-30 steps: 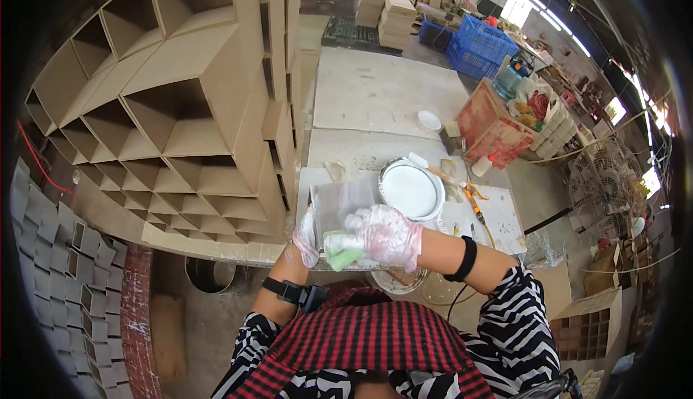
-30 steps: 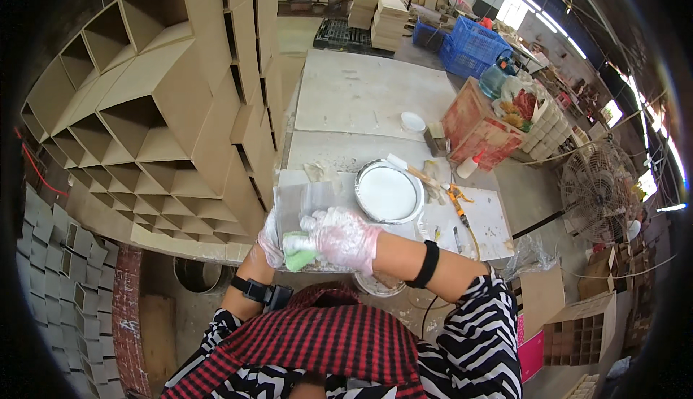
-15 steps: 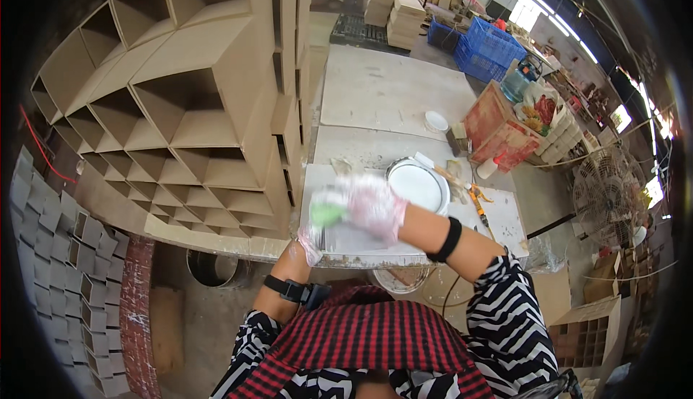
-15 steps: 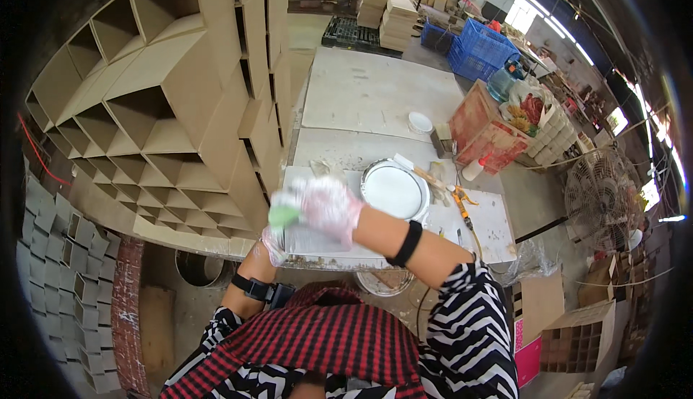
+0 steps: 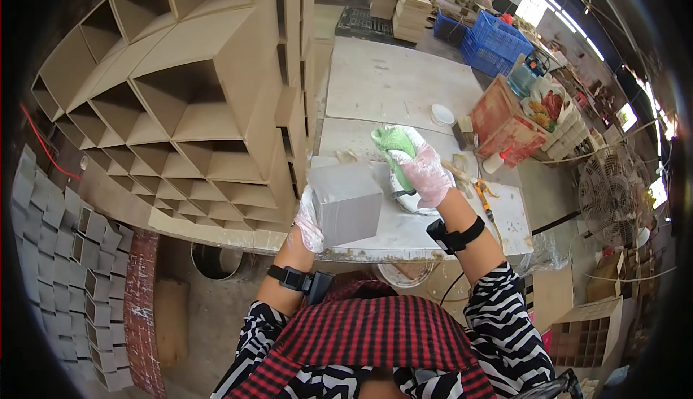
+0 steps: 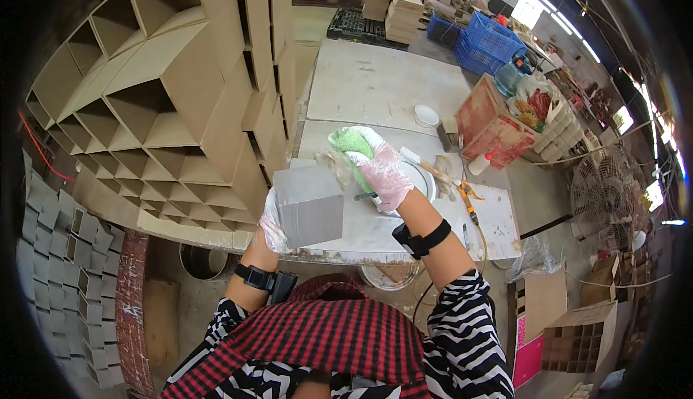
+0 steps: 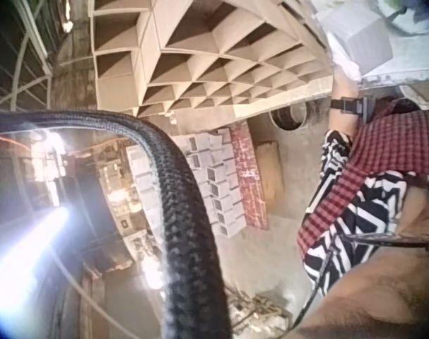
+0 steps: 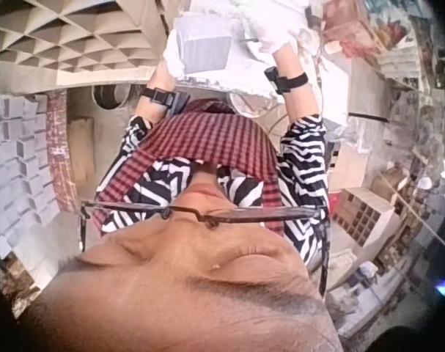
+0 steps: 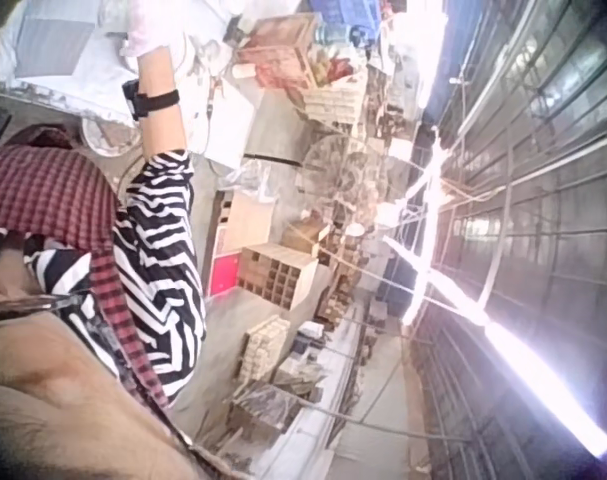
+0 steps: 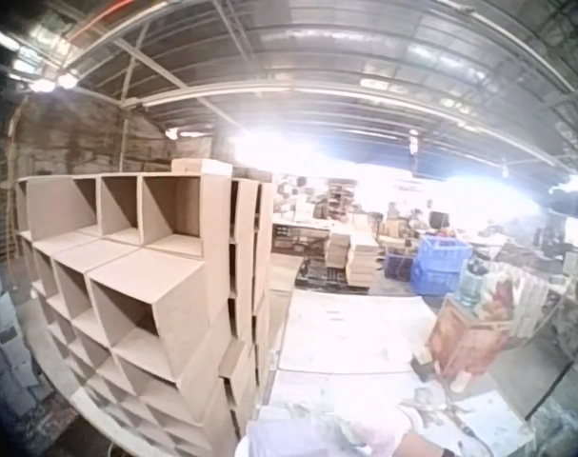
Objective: The person coats the interior and exterior of wooden boxes with white paint using a sponge, moves a finished box to a stack, and retrieves another box from a shelf.
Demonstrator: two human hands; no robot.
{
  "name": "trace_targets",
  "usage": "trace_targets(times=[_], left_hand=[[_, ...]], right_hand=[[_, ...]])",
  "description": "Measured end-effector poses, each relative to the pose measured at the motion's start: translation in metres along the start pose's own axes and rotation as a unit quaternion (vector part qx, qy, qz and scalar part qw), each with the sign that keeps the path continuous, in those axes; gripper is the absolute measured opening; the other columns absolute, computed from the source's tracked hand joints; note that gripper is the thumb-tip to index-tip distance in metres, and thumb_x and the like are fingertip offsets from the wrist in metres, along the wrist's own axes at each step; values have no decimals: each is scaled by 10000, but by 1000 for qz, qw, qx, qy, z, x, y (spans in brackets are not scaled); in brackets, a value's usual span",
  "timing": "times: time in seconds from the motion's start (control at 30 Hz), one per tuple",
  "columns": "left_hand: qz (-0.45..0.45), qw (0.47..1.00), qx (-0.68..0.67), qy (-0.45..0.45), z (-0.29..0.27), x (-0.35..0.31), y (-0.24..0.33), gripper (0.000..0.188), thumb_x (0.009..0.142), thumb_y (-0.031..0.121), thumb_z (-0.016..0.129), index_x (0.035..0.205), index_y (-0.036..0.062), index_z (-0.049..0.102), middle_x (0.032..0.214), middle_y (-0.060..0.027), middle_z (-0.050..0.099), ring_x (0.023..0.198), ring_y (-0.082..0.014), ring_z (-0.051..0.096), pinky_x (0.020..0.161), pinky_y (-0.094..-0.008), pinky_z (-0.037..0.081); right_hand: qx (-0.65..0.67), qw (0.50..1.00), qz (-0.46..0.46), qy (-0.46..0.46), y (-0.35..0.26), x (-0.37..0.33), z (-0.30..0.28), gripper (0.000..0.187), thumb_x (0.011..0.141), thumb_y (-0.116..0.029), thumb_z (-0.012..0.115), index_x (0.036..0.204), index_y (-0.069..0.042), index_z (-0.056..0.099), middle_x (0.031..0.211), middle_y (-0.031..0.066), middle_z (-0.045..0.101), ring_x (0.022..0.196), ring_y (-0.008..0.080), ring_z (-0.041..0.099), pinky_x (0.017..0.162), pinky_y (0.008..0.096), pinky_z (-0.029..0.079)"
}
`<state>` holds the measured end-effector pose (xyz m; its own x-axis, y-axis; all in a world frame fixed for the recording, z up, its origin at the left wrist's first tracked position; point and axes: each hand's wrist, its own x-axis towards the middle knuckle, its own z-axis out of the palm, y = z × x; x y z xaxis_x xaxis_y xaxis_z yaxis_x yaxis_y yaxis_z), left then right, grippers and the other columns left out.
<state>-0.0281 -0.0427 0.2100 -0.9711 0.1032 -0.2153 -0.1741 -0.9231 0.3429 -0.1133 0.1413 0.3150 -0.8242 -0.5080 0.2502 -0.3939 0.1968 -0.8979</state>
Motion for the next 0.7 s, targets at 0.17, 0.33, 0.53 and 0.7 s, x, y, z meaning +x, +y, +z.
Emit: trace_targets(times=[0.17, 0.33, 0.53, 0.7], left_hand=[[-16, 999, -35, -18, 5, 4, -3, 460, 945, 396, 330, 1164, 33, 508, 1090, -129, 584, 927, -270, 595, 823, -386, 495], [-1, 978, 153, -139, -3, 9, -8, 506, 944, 416, 297, 1222, 28, 467, 1156, -158, 550, 1020, -290, 558, 885, -423, 467], [97, 859, 419, -277, -30, 12, 11, 421, 909, 273, 489, 1250, 31, 443, 1179, -166, 536, 1071, -276, 540, 877, -405, 473], [-118, 987, 45, -96, 26, -9, -6, 462, 898, 333, 510, 1244, 33, 452, 1184, -136, 551, 1010, -216, 580, 864, -360, 489]], right_hand=[[-188, 966, -158, -74, -15, -15, 3, 417, 707, -52, 625, 1117, -104, 565, 1053, 104, 598, 913, 252, 570, 827, 334, 463], [-364, 848, -311, -227, -18, -30, 34, 520, 674, -144, 665, 1168, -207, 514, 937, 90, 553, 889, 283, 570, 766, 373, 476], [-369, 853, -225, -292, -26, -16, 52, 471, 718, -173, 638, 1161, -251, 500, 947, 100, 546, 887, 306, 587, 750, 408, 499], [-406, 868, -210, -193, -14, 25, 39, 393, 766, -180, 584, 1149, -211, 502, 1004, 97, 565, 939, 282, 580, 794, 380, 485]])
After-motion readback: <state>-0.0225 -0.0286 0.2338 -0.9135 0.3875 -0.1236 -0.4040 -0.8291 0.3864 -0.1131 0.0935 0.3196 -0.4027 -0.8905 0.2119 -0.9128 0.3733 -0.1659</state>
